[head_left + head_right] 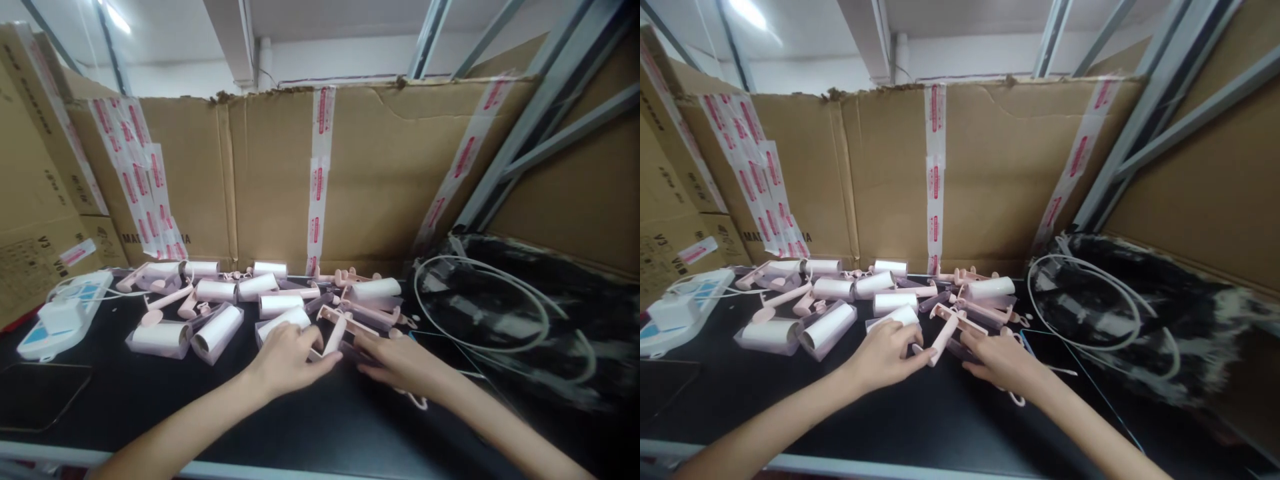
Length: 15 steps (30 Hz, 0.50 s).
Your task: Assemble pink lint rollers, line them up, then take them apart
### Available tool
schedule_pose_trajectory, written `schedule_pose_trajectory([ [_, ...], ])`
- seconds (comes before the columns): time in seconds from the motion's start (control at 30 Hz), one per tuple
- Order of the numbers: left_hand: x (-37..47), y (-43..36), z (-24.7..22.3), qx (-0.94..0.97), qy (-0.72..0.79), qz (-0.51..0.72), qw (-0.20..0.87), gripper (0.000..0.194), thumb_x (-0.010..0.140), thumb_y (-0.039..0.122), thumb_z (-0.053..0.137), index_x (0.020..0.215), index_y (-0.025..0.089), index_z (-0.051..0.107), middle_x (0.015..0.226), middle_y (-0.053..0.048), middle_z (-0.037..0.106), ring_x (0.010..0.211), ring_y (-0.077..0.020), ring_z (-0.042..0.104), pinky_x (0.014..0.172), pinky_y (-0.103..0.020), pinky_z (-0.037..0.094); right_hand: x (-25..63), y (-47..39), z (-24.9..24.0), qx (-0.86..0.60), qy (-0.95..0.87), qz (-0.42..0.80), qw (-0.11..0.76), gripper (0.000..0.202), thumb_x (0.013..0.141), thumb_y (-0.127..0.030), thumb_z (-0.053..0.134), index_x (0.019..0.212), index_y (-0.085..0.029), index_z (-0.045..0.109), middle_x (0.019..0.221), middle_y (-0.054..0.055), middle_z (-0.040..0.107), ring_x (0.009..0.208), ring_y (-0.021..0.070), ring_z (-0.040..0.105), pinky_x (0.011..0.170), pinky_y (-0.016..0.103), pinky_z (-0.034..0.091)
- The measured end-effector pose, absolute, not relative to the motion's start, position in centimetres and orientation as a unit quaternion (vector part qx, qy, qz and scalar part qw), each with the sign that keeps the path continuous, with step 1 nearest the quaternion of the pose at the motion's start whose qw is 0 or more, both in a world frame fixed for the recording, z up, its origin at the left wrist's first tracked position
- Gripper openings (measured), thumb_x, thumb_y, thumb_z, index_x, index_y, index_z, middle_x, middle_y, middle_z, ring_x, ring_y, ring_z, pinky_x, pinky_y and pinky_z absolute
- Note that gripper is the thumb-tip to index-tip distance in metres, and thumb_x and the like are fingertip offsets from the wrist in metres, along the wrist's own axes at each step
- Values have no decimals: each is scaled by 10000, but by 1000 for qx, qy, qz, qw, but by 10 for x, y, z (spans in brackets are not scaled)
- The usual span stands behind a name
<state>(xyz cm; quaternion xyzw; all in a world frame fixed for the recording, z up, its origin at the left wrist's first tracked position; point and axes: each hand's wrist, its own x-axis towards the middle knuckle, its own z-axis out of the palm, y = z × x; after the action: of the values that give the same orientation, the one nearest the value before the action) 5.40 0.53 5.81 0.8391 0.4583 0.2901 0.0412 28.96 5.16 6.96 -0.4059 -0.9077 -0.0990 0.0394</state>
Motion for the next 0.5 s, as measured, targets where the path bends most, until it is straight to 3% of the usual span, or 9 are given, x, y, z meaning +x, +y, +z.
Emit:
schedule_pose_trajectory([
  [0.07, 62, -4, 62, 833, 484, 264, 43, 409, 887, 484, 416, 742, 163, 624, 661, -70, 634, 720, -237, 605, 734, -382, 479, 300, 44, 64, -421, -899, -118, 21, 223, 647, -170, 574, 861, -222, 604, 723, 9, 670, 560, 184, 628, 476, 237, 374],
  [0.17, 68, -14, 66, 814, 505, 269, 103, 450, 866, 537, 420, 888, 138, 628, 708, -94, 637, 847, -288, 594, 784, -427, 463, 311, 25, 70, -387, -907, -148, 68, 190, 633, -138, 519, 806, -208, 552, 750, 17, 668, 514, 168, 612, 435, 237, 333],
  [0.27, 69, -19, 65, 775, 483, 275, 302, 528, 803, 607, 489, 1039, 143, 577, 763, -74, 638, 843, -275, 602, 760, -404, 472, 306, 3, 79, -317, -921, -180, 140, 203, 678, -131, 474, 864, -206, 510, 635, -9, 631, 451, 152, 583, 432, 241, 345],
  [0.37, 69, -25, 56, 662, 434, 314, 524, 496, 760, 556, 591, 1045, 158, 515, 781, -34, 614, 693, -181, 600, 647, -301, 479, 284, -18, 83, -261, -923, -218, 182, 229, 739, -102, 432, 941, -193, 490, 588, -10, 608, 443, 165, 579, 452, 259, 364],
  [0.5, 64, -55, 45, 511, 371, 323, 705, 606, 736, 498, 648, 1170, 162, 389, 678, 27, 551, 554, -115, 544, 559, -245, 454, 249, -40, 77, -196, -949, -143, 200, 114, 853, -151, 418, 773, -221, 459, 556, -11, 579, 383, 143, 517, 406, 264, 290],
])
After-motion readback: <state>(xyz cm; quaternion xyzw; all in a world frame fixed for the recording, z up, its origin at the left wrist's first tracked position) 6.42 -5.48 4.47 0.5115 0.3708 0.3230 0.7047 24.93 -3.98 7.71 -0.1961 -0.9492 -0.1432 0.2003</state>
